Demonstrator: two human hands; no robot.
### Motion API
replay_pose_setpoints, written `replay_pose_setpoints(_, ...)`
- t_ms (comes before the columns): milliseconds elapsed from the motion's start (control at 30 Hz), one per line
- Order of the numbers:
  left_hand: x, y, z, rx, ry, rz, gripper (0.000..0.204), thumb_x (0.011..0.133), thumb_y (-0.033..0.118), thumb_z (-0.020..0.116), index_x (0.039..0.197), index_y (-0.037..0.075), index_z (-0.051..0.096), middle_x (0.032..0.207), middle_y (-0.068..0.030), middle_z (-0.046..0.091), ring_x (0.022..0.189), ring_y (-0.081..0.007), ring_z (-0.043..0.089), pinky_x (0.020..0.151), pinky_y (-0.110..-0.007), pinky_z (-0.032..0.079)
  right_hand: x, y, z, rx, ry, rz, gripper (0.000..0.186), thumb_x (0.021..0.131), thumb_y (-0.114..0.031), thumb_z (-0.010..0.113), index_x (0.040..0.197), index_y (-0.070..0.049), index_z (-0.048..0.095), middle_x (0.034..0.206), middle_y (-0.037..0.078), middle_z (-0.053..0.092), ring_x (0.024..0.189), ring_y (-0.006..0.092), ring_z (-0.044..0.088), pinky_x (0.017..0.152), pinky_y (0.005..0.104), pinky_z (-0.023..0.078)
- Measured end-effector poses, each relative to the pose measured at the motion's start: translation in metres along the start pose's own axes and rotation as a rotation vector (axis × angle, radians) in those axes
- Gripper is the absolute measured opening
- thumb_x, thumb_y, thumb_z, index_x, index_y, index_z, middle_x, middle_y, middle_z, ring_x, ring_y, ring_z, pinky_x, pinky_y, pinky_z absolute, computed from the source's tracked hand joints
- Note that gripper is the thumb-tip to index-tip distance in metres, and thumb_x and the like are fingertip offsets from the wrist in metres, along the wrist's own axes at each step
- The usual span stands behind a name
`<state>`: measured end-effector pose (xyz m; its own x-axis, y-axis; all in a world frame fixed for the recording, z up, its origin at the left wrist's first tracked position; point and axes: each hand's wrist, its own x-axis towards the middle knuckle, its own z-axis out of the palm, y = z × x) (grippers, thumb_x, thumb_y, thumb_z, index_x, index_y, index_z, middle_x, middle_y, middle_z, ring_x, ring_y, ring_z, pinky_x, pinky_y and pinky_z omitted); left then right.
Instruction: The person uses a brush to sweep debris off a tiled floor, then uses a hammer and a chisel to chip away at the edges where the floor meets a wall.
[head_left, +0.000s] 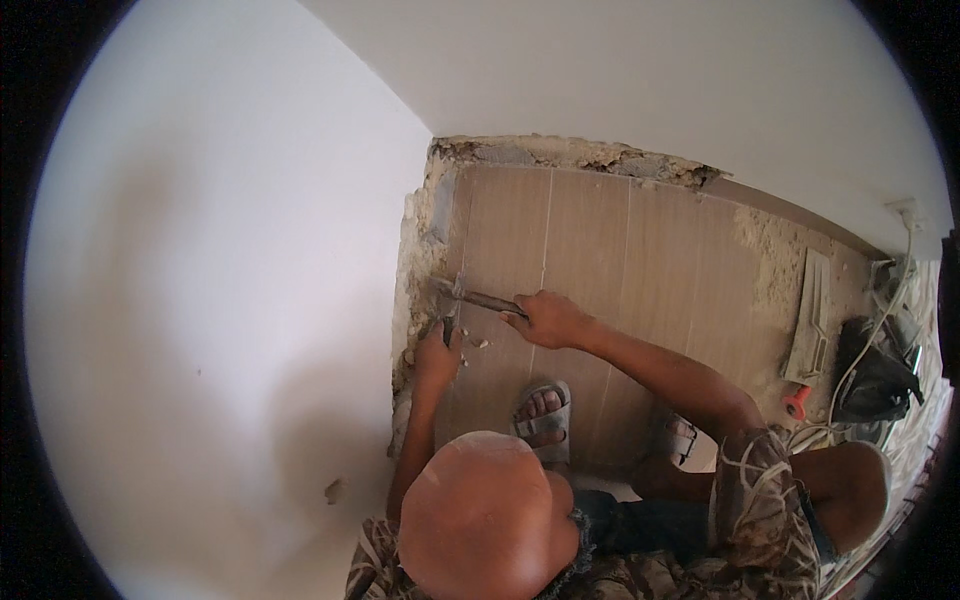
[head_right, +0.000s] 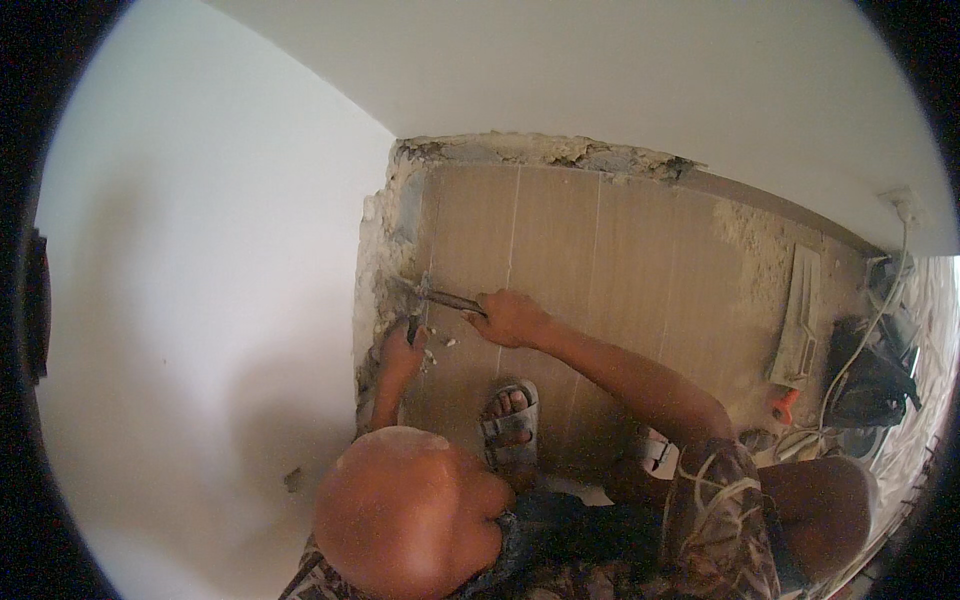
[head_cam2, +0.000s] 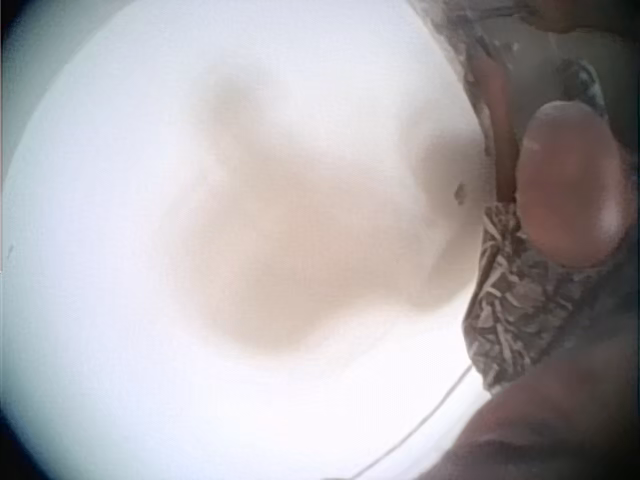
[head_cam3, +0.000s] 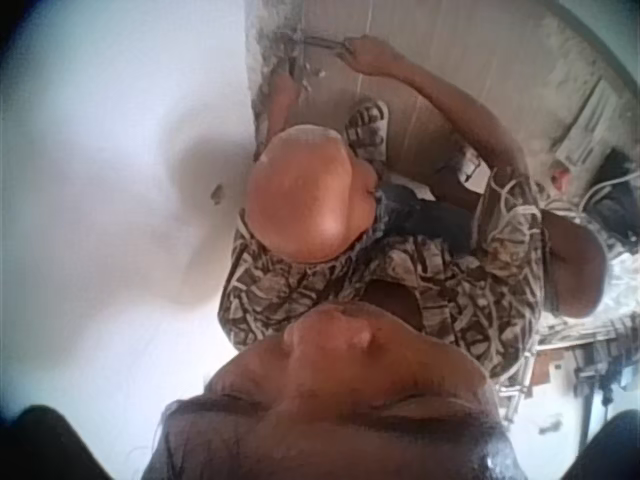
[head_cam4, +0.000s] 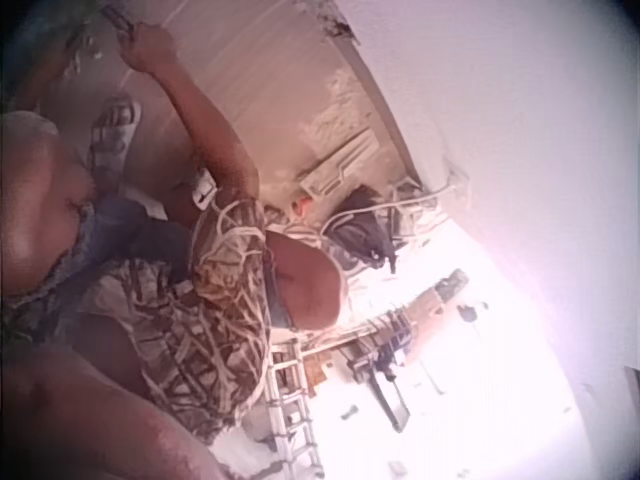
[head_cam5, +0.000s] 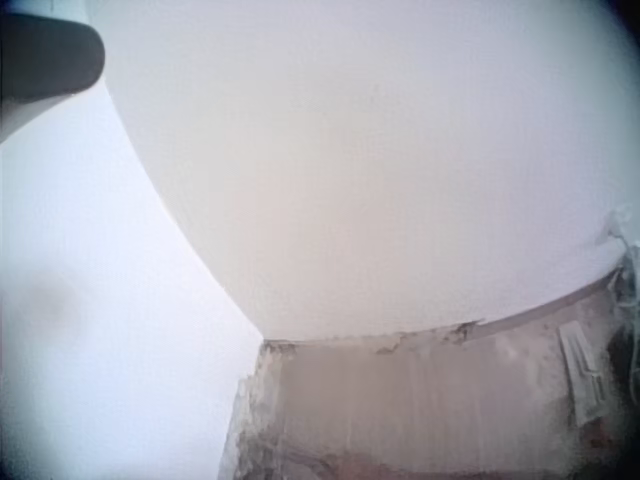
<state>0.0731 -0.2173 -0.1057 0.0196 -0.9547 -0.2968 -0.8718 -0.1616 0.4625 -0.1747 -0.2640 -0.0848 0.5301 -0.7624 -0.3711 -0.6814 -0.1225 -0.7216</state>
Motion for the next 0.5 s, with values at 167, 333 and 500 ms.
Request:
replay_pose_setpoints(167,-0.001,-0.014,0.006,0.006,0.005,-0.021,0.042,0.093,0.031,0.056,0.11,-0.008,0.06,0.096,-0.0326,0.064,0.093,-0.0481,0.062,0.082,-0.05,0.049,-0.006,-0.013,-0.003,0.306,0.189,-0.041,0.055,0.099,-0.048,0.044,0.096,0.004,0.061,0.079,0.029,0.063,0.08,0.0478,0.062,0.074,0.0553,0.048)
replay_pose_setpoints(333,0.003,-0.014,-0.002,0.042,-0.033,-0.019,0.043,0.094,0.031,0.055,0.107,-0.009,0.061,0.097,-0.0338,0.063,0.095,-0.0482,0.062,0.084,-0.051,0.049,0.011,0.016,0.019,0.158,0.167,-0.105,0.053,0.099,-0.045,0.048,0.085,0.005,0.059,0.07,0.028,0.058,0.069,0.0451,0.059,0.067,0.051,0.044)
replay_pose_setpoints(500,0.021,0.02,-0.027,0.194,-0.274,-0.106,0.05,0.096,0.036,0.05,0.112,-0.011,0.059,0.103,-0.0351,0.062,0.1,-0.0494,0.06,0.088,-0.051,0.047,0.003,0.026,0.011,0.442,0.297,0.07,0.064,0.098,-0.056,0.042,0.085,0.003,0.06,0.071,0.023,0.059,0.066,0.0369,0.057,0.066,0.0497,0.044)
